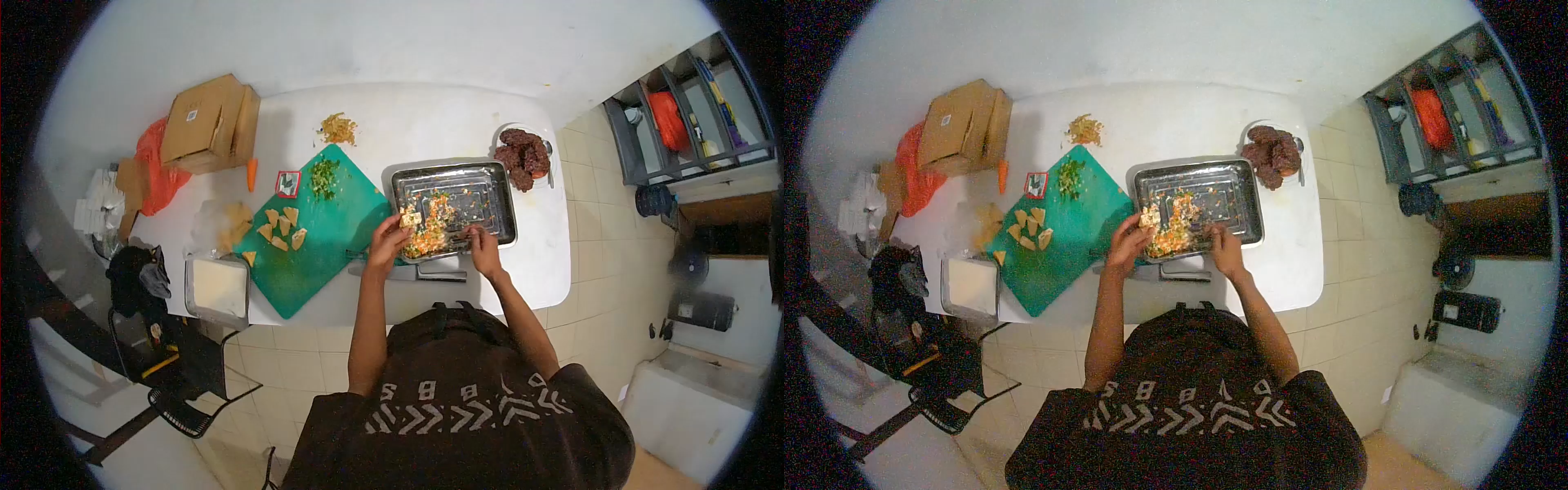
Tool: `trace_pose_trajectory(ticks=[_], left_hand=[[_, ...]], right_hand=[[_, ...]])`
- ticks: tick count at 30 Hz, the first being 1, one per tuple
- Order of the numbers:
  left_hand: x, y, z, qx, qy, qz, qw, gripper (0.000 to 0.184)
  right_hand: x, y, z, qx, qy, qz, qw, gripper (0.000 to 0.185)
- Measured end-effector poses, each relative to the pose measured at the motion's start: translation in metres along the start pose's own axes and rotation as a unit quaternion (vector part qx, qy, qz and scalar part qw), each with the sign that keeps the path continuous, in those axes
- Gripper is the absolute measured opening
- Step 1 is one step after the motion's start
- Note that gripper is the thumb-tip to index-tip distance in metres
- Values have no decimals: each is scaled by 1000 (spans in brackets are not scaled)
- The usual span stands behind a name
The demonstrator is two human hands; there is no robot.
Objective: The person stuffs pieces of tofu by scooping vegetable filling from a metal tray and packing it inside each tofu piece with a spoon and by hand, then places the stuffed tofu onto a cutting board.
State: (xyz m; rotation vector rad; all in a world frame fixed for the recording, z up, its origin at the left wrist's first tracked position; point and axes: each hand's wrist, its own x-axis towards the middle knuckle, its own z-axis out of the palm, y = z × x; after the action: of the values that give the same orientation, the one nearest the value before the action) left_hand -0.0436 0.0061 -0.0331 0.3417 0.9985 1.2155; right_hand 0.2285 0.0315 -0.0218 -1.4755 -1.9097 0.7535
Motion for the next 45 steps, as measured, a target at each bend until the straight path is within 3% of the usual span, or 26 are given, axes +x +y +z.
trace_pose_trajectory(ticks=[2,7,9,10,22,29,35,36,45], left_hand=[[11,-7,-9,-4,-27,4,1000,50],[7,1,-1,4,-17,17,1000,46],[6,-4,-1,10,-17,16,1000,44],[8,-8,-1,14,-29,30,999,42],[0,-5,70,209,-53,100,971,36],[18,-4,74,209,-151,12,966,28],[9,15,87,189,-133,-7,973,18],[13,16,85,198,-144,-14,969,15],[21,16,87,169,-143,-10,975,22]], right_hand=[[1,-4,12,117,-46,122,985,33],[7,14,8,173,2,152,973,36],[7,4,-9,229,0,222,948,35],[7,4,-12,239,11,170,956,33],[19,-46,-64,269,122,129,947,37],[25,-61,-71,296,100,88,946,33],[19,-58,-62,310,89,15,946,32],[16,-60,-64,334,76,63,937,33],[17,-59,-65,329,78,33,941,34]])
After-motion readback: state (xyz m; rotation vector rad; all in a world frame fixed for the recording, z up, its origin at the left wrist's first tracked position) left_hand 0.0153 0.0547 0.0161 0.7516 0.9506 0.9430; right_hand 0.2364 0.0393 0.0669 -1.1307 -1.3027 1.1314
